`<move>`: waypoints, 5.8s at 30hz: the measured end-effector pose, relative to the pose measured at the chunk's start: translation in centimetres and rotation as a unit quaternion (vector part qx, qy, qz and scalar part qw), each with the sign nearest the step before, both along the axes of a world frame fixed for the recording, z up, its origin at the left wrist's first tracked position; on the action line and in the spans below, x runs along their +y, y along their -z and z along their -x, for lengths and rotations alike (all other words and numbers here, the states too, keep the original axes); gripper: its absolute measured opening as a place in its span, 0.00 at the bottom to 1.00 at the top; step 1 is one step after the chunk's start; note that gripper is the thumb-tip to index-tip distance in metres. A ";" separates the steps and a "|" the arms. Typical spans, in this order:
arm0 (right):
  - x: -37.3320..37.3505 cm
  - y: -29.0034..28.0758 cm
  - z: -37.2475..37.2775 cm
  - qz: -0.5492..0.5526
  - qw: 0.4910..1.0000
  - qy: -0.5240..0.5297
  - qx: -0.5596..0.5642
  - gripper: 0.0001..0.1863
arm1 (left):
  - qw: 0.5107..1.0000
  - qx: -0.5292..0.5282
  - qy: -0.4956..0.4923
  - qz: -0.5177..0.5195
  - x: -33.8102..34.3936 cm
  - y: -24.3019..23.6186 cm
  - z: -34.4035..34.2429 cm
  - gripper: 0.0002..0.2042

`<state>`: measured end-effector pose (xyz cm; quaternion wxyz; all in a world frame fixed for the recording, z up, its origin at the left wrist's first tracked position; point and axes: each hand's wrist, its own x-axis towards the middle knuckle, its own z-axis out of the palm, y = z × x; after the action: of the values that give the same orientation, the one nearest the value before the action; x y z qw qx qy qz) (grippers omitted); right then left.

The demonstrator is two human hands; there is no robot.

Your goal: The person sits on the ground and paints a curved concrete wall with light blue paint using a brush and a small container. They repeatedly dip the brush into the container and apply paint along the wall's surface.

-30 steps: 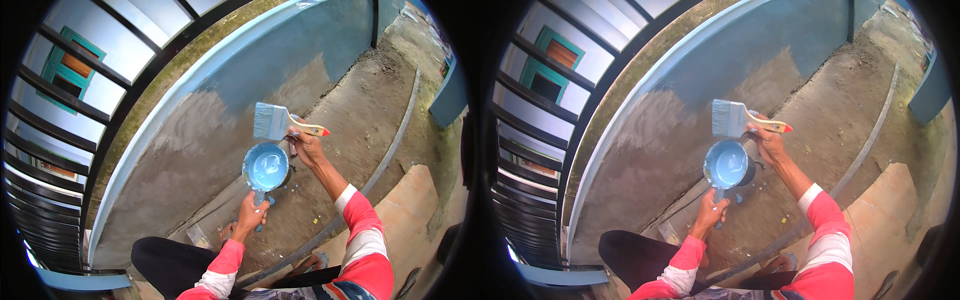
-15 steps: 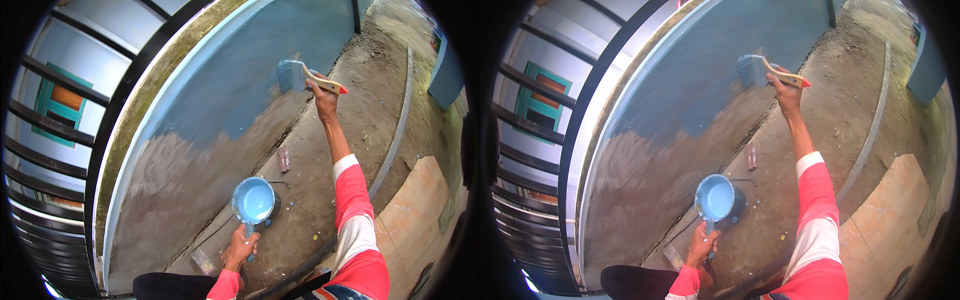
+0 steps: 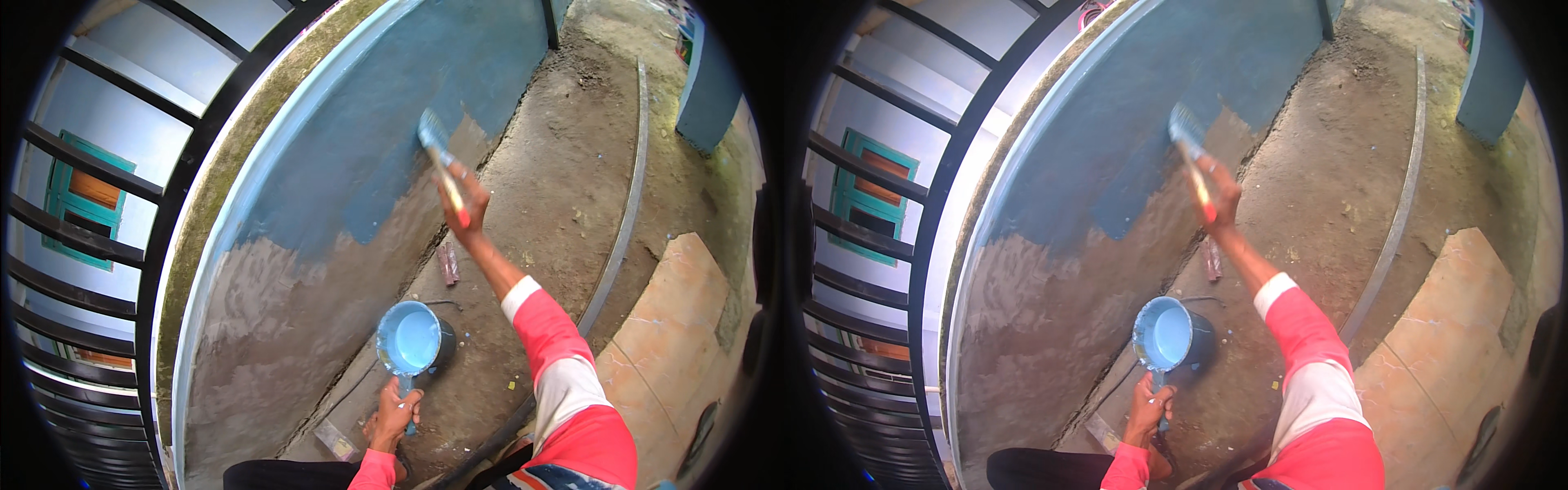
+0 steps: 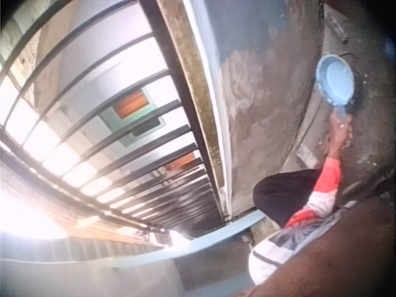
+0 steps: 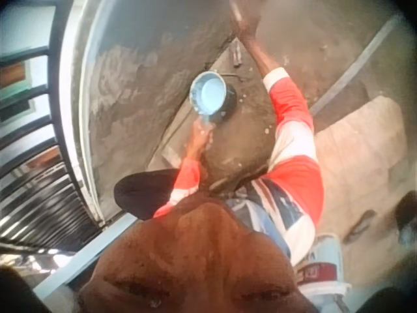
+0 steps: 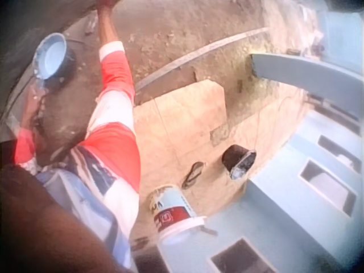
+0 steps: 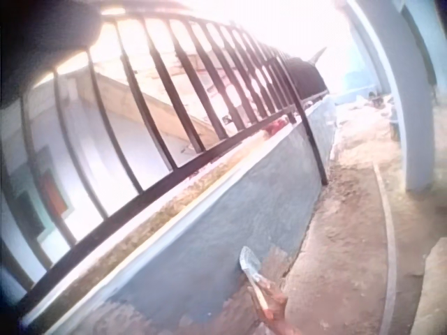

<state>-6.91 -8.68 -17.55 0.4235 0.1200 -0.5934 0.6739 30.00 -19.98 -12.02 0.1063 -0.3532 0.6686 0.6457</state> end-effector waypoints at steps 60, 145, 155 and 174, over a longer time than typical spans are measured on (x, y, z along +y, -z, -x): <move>-3.7 -3.9 -9.0 -0.163 0.978 -0.050 0.122 0.21 | 0.999 -0.050 -0.007 0.000 0.3 0.9 -2.6 0.17; -0.6 1.2 -11.1 -0.235 0.952 -0.185 0.067 0.14 | 0.999 -0.034 -0.006 -0.016 0.3 2.3 -3.3 0.14; 8.5 2.4 5.4 0.093 0.955 -0.232 -0.161 0.16 | 0.999 -0.031 0.014 -0.017 0.3 2.8 -2.3 0.11; 6.2 4.0 2.4 0.226 0.885 -0.347 -0.212 0.15 | 0.999 -0.047 0.019 -0.018 0.1 2.9 -1.7 0.12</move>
<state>-9.33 -2.48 -21.50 0.0424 0.0740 -0.4208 0.9031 31.68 -19.87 -14.92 0.1557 -0.3684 0.6573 0.6387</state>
